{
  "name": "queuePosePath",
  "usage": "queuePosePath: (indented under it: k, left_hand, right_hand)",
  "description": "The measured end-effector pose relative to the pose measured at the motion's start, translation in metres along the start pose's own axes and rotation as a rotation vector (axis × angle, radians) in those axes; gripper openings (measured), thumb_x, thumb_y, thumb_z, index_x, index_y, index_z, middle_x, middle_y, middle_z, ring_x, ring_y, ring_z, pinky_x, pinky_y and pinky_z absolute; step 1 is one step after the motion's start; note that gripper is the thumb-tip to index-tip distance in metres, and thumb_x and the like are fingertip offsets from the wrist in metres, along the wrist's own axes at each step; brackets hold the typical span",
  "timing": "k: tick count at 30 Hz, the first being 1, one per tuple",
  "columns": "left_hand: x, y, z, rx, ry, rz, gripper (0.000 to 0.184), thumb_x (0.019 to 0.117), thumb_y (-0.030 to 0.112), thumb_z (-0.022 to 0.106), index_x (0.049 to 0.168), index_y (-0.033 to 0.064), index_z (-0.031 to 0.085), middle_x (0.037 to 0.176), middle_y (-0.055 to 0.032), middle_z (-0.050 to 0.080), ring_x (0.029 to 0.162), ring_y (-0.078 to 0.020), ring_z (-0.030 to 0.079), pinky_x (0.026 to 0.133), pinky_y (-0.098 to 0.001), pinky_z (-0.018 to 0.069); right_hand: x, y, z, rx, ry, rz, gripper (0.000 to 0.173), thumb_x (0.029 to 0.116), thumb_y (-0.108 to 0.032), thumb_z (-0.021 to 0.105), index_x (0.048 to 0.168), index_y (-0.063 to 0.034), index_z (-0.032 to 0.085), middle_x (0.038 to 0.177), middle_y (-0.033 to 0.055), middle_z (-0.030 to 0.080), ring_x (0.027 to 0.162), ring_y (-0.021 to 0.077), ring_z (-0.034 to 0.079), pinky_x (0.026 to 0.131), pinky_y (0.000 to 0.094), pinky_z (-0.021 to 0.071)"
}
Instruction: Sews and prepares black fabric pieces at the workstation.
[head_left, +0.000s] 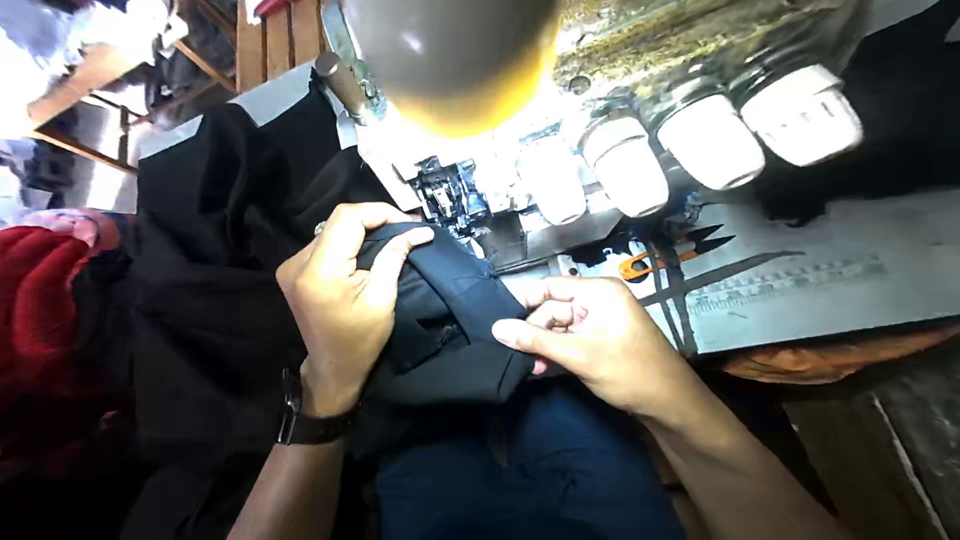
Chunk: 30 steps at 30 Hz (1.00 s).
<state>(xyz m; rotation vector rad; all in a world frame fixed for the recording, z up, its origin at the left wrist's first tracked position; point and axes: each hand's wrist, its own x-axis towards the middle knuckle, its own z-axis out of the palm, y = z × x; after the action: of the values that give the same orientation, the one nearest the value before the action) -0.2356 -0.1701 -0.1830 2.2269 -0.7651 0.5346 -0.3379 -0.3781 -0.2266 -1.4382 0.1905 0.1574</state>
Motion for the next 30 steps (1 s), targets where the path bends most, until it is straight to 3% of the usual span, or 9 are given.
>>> queuePosePath:
  k: [7, 10, 13, 15, 18, 20, 22, 25, 30]
  left_hand:
    - [-0.005, -0.005, 0.005, 0.000, 0.026, 0.015, 0.015, 0.0913, 0.009, 0.077, 0.102, 0.0001, 0.070, 0.097, -0.0052, 0.075, 0.092, -0.0061, 0.070, 0.084, -0.0225, 0.0567]
    - [-0.006, -0.006, 0.006, 0.016, 0.028, 0.022, 0.016, 0.0913, 0.010, 0.077, 0.101, -0.0001, 0.070, 0.097, -0.0059, 0.074, 0.093, -0.0064, 0.070, 0.084, -0.0222, 0.0564]
    - [-0.004, -0.006, 0.006, 0.067, 0.022, 0.026, 0.015, 0.0923, 0.013, 0.076, 0.100, 0.0008, 0.071, 0.096, -0.0059, 0.073, 0.093, -0.0064, 0.069, 0.083, -0.0222, 0.0547]
    - [-0.008, -0.003, 0.003, 0.097, 0.000, 0.031, 0.014, 0.0926, 0.014, 0.076, 0.099, 0.0019, 0.073, 0.096, -0.0065, 0.074, 0.093, -0.0078, 0.069, 0.083, -0.0236, 0.0541]
    - [-0.009, 0.006, -0.010, 0.171, -0.106, 0.006, 0.014, 0.0923, 0.020, 0.076, 0.099, 0.0068, 0.076, 0.095, -0.0042, 0.073, 0.091, -0.0073, 0.067, 0.080, -0.0237, 0.0524]
    - [-0.002, 0.016, -0.019, 0.224, -0.225, -0.062, 0.016, 0.0922, 0.025, 0.076, 0.100, 0.0114, 0.076, 0.094, -0.0020, 0.072, 0.086, -0.0086, 0.066, 0.075, -0.0277, 0.0516]
    - [0.007, 0.021, -0.023, 0.217, -0.304, -0.112, 0.017, 0.0913, 0.025, 0.078, 0.102, 0.0133, 0.073, 0.094, -0.0004, 0.072, 0.084, -0.0097, 0.067, 0.073, -0.0307, 0.0528]
    - [0.005, 0.021, -0.017, 0.236, -0.298, -0.161, 0.020, 0.0931, 0.027, 0.076, 0.107, 0.0148, 0.069, 0.095, -0.0003, 0.070, 0.082, -0.0135, 0.066, 0.070, -0.0359, 0.0525]
    - [0.002, 0.002, 0.007, 0.206, -0.167, -0.202, 0.022, 0.0979, 0.031, 0.066, 0.111, 0.0122, 0.068, 0.110, -0.0045, 0.063, 0.109, -0.0227, 0.057, 0.092, -0.0466, 0.0424]
  right_hand:
    - [0.000, 0.004, -0.002, 0.011, -0.001, -0.035, 0.013, 0.0861, -0.021, 0.082, 0.085, -0.0127, 0.072, 0.063, -0.0077, 0.067, 0.055, -0.0008, 0.062, 0.052, 0.0125, 0.0529]
    - [0.001, 0.014, -0.001, -0.118, 0.049, -0.177, 0.018, 0.0879, -0.030, 0.079, 0.080, -0.0186, 0.069, 0.075, -0.0099, 0.059, 0.068, -0.0024, 0.053, 0.057, 0.0109, 0.0401]
    - [0.004, 0.014, 0.000, -0.028, -0.013, -0.186, 0.016, 0.0892, -0.021, 0.078, 0.077, -0.0152, 0.068, 0.089, -0.0032, 0.069, 0.083, 0.0036, 0.065, 0.069, 0.0149, 0.0532]
    - [-0.002, 0.011, 0.005, 0.011, -0.041, -0.122, 0.017, 0.0903, -0.017, 0.076, 0.077, -0.0147, 0.064, 0.079, -0.0046, 0.067, 0.067, 0.0002, 0.060, 0.057, 0.0128, 0.0471]
    - [-0.018, 0.009, 0.012, -0.066, -0.002, -0.105, 0.018, 0.0871, -0.019, 0.077, 0.078, -0.0162, 0.062, 0.073, -0.0067, 0.066, 0.059, -0.0009, 0.058, 0.050, 0.0129, 0.0460]
    - [-0.027, 0.007, 0.018, -0.140, 0.039, -0.155, 0.021, 0.0854, -0.019, 0.078, 0.084, -0.0177, 0.057, 0.074, -0.0081, 0.064, 0.061, -0.0006, 0.060, 0.051, 0.0131, 0.0493]
    - [-0.028, 0.002, 0.016, -0.244, 0.003, -0.241, 0.018, 0.0894, -0.022, 0.076, 0.100, -0.0187, 0.062, 0.081, -0.0086, 0.068, 0.068, 0.0002, 0.066, 0.057, 0.0147, 0.0574]
    - [-0.024, -0.005, 0.011, -0.399, -0.084, -0.260, 0.038, 0.0948, -0.028, 0.069, 0.133, -0.0312, 0.067, 0.084, -0.0132, 0.067, 0.065, -0.0047, 0.060, 0.055, 0.0114, 0.0503]
    - [-0.015, -0.012, 0.009, -0.320, -0.035, -0.175, 0.051, 0.0916, -0.030, 0.073, 0.141, -0.0328, 0.064, 0.076, -0.0140, 0.065, 0.060, -0.0044, 0.058, 0.052, 0.0107, 0.0483]
